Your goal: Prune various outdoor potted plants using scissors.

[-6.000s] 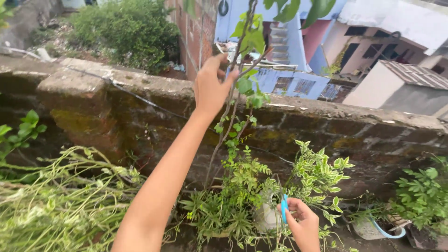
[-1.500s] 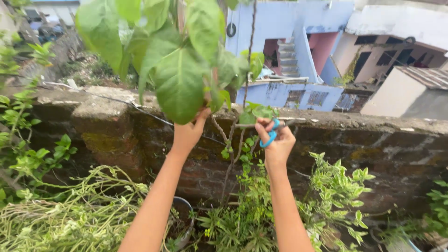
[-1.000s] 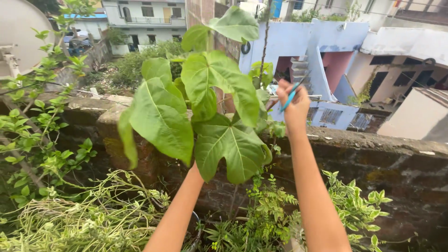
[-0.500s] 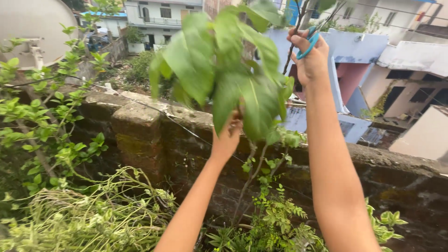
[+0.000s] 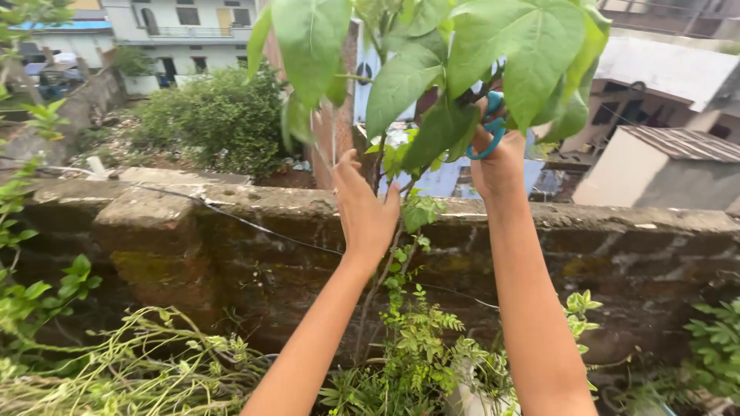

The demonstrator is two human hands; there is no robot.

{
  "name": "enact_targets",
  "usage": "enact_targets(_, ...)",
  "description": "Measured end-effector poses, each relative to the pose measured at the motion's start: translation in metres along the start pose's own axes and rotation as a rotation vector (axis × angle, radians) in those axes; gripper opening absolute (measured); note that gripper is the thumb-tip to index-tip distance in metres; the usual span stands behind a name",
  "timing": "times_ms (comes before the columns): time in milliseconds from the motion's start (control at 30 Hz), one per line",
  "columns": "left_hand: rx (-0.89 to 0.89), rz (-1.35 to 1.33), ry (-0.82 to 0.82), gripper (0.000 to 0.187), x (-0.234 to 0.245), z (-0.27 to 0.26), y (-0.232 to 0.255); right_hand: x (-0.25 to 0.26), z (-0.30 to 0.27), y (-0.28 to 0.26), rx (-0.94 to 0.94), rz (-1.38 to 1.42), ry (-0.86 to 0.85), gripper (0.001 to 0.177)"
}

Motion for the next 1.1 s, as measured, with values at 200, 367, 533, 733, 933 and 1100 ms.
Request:
enact_targets(200, -0.498, -0.130, 0.142, 0.032, 0.057, -0.038, 0.108, 0.026, -0.020, -0.002, -0.002, 0.024, 0.019, 0.052)
enact_targets(367, -0.767, -0.049, 0.100, 0.027, 0.068, -0.018, 0.176, 0.058, -0.026, 0.014, -0.058, -0.138, 0.067, 0.045)
enact_targets(533, -0.633, 0.053, 0.002, 0.033, 0.043, 0.012, 0.157, -0.007, -0.030, -0.024, -0.023, 0.002, 0.018, 0.055)
enact_targets(733, -0.605, -0.049, -0.054, 0.021, 0.042, 0.013, 0.150, 0.069, -0.037, 0.028, -0.116, 0.142, -0.048, 0.025)
enact_targets(933, -0.579, -0.088, -0.048, 0.025, 0.046, 0.003, 0.140, 0.025, -0.047, -0.002, -0.169, 0.100, 0.128, 0.035)
enact_targets(1100, -0.479, -0.118, 0.046, 0.026, 0.048, 0.008, 0.117, 0.007, -0.095, -0.043, 0.014, -0.419, 0.073, 0.028)
Point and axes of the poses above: each hand's wrist, its own z-axis towards the middle knuckle, its own x-axis out of the back of the hand, y = z × x, the point moved 6 cm from there along z, towards the middle knuckle, and after that the axes turned 1 degree about x, right-handed, at the moved point
